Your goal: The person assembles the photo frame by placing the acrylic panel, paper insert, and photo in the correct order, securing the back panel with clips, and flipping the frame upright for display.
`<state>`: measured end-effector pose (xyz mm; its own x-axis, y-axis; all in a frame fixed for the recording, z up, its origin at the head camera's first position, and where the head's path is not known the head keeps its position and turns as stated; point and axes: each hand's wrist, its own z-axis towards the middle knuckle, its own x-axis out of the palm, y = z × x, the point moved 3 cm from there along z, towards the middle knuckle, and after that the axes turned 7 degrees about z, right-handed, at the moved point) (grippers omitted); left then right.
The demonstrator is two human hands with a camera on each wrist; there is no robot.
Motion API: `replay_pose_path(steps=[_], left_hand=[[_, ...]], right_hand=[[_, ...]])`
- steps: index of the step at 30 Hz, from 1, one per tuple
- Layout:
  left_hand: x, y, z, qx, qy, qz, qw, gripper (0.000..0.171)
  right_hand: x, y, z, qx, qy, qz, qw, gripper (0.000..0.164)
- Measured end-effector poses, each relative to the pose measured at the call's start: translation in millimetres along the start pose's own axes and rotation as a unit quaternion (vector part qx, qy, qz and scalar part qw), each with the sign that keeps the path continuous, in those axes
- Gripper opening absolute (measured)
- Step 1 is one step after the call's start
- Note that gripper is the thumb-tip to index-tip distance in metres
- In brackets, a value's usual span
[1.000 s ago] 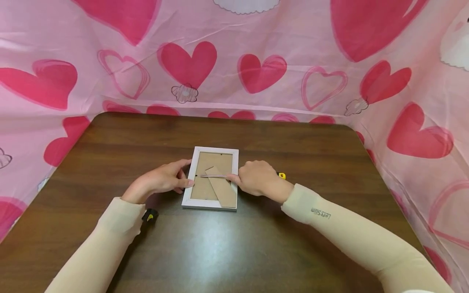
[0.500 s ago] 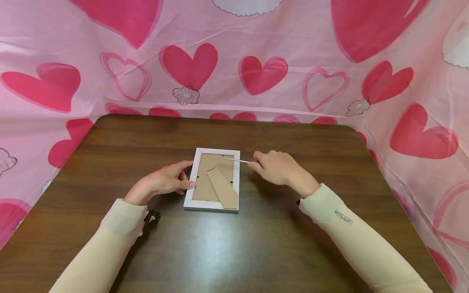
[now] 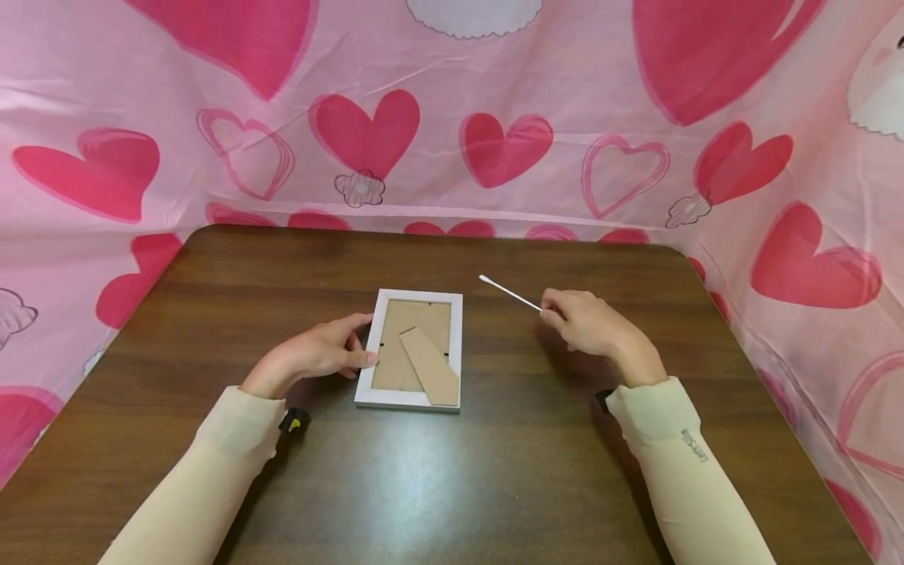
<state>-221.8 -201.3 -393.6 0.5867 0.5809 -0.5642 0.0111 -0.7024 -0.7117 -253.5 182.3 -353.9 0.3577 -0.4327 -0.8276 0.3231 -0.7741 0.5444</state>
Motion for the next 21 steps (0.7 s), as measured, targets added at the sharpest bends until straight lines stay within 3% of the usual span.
replay_pose_path(steps=[9, 21], left_hand=[[-0.1, -0.7, -0.2, -0.003, -0.001, 0.006, 1.0000, 0.082], [0.3, 0.9, 0.3, -0.013, 0.002, 0.014, 0.9998, 0.082]], right_hand=[[-4.1, -14.3, -2.5, -0.010, -0.024, -0.028, 0.999, 0.006], [1.0, -26.1, -2.4, 0.004, -0.010, -0.044, 0.999, 0.005]])
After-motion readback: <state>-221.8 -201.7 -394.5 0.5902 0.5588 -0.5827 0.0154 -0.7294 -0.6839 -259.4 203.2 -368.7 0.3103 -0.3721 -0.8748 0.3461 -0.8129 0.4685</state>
